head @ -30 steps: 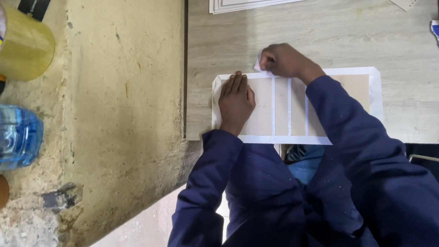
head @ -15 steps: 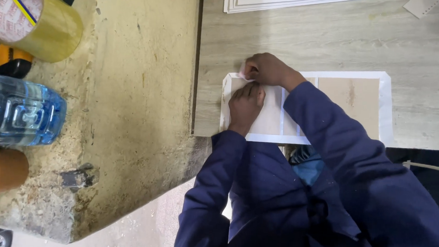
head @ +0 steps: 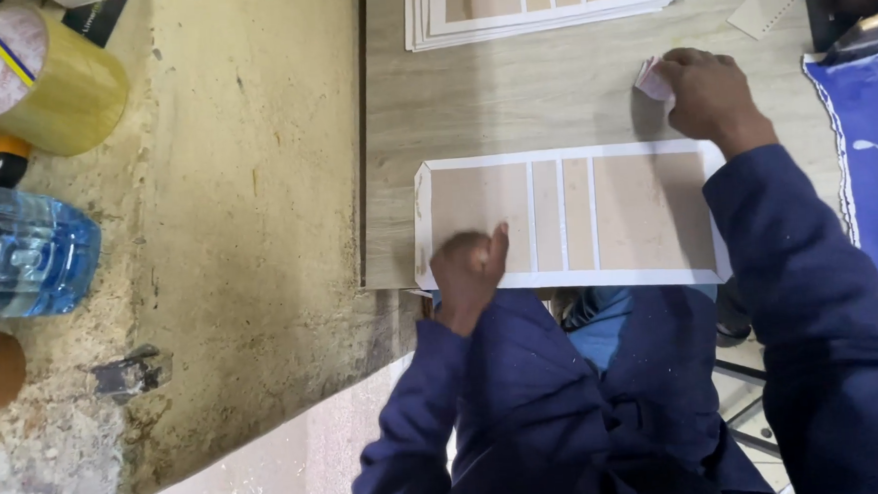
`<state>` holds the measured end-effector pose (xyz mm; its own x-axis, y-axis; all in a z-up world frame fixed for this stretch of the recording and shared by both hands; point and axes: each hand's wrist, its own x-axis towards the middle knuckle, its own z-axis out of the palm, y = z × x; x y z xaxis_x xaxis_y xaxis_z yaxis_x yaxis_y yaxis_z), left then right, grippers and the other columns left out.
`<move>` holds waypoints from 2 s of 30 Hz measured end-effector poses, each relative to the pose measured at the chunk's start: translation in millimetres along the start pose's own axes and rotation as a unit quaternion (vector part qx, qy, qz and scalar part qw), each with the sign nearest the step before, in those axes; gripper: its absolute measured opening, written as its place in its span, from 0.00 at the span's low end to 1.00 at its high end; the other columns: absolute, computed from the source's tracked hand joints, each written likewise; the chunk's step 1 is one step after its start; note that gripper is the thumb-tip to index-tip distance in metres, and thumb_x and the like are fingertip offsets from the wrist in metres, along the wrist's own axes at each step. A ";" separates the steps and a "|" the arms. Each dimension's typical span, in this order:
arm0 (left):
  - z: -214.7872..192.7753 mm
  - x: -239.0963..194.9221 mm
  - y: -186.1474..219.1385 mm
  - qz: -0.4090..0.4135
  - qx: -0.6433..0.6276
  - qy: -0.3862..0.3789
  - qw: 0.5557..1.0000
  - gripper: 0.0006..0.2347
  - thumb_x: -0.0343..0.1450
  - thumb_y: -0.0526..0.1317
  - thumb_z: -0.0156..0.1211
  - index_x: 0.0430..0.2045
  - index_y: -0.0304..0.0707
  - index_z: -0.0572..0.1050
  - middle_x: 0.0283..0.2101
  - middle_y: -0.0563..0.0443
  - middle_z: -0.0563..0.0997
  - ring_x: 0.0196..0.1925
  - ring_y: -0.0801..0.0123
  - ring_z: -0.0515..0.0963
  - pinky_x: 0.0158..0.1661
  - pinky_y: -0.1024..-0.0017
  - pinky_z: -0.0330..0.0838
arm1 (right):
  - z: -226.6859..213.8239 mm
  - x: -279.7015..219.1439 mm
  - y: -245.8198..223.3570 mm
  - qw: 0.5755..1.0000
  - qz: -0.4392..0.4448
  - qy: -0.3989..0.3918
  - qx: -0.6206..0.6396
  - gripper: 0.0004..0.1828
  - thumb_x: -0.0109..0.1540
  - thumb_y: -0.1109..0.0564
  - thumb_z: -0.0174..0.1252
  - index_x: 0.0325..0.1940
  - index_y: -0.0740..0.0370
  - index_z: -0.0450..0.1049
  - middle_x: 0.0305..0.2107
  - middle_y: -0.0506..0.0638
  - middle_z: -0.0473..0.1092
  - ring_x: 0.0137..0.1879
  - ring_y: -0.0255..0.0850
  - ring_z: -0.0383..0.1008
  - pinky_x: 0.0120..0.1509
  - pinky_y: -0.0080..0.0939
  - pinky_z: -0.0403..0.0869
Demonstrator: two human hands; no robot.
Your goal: Assembling paper folders by applying adhesive with a sponge and folding the edges manually.
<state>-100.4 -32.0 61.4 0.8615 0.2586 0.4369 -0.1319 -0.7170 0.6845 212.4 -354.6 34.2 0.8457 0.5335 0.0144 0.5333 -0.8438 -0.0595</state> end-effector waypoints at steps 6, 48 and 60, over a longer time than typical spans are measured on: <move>35.2 -134.1 2.4 -0.387 -0.359 -0.008 0.849 0.20 0.78 0.42 0.67 0.13 0.38 0.73 0.14 0.42 0.79 0.19 0.67 0.82 0.24 0.74 0.79 | -36.0 -0.4 -138.2 0.979 -0.005 -0.077 0.189 0.37 0.65 0.40 0.66 0.75 0.54 0.67 0.67 0.64 0.65 0.71 0.70 0.69 0.71 0.73 0.71; -30.2 81.8 -25.4 -0.152 -0.324 0.107 0.928 0.03 0.75 0.36 0.71 0.38 0.39 0.88 0.27 0.55 0.82 0.36 0.80 0.74 0.44 0.71 0.74 | -23.8 -56.1 -175.5 0.693 0.050 0.326 0.641 0.08 0.69 0.65 0.75 0.51 0.69 0.84 0.34 0.56 0.80 0.39 0.33 0.78 0.43 0.36 0.80; -28.9 78.1 -55.1 -0.194 -0.385 0.067 0.900 0.04 0.73 0.37 0.72 0.36 0.36 0.87 0.24 0.52 0.83 0.28 0.79 0.79 0.32 0.77 0.73 | 30.1 -38.2 -137.2 0.574 0.096 0.132 0.802 0.05 0.75 0.59 0.63 0.50 0.64 0.81 0.32 0.47 0.76 0.43 0.33 0.81 0.54 0.36 0.81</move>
<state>-40.0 46.3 74.6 0.8558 0.5058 0.1083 -0.1782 0.0918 0.9797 106.3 -257.5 11.8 0.9722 0.2342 -0.0080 -0.0959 0.3665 -0.9255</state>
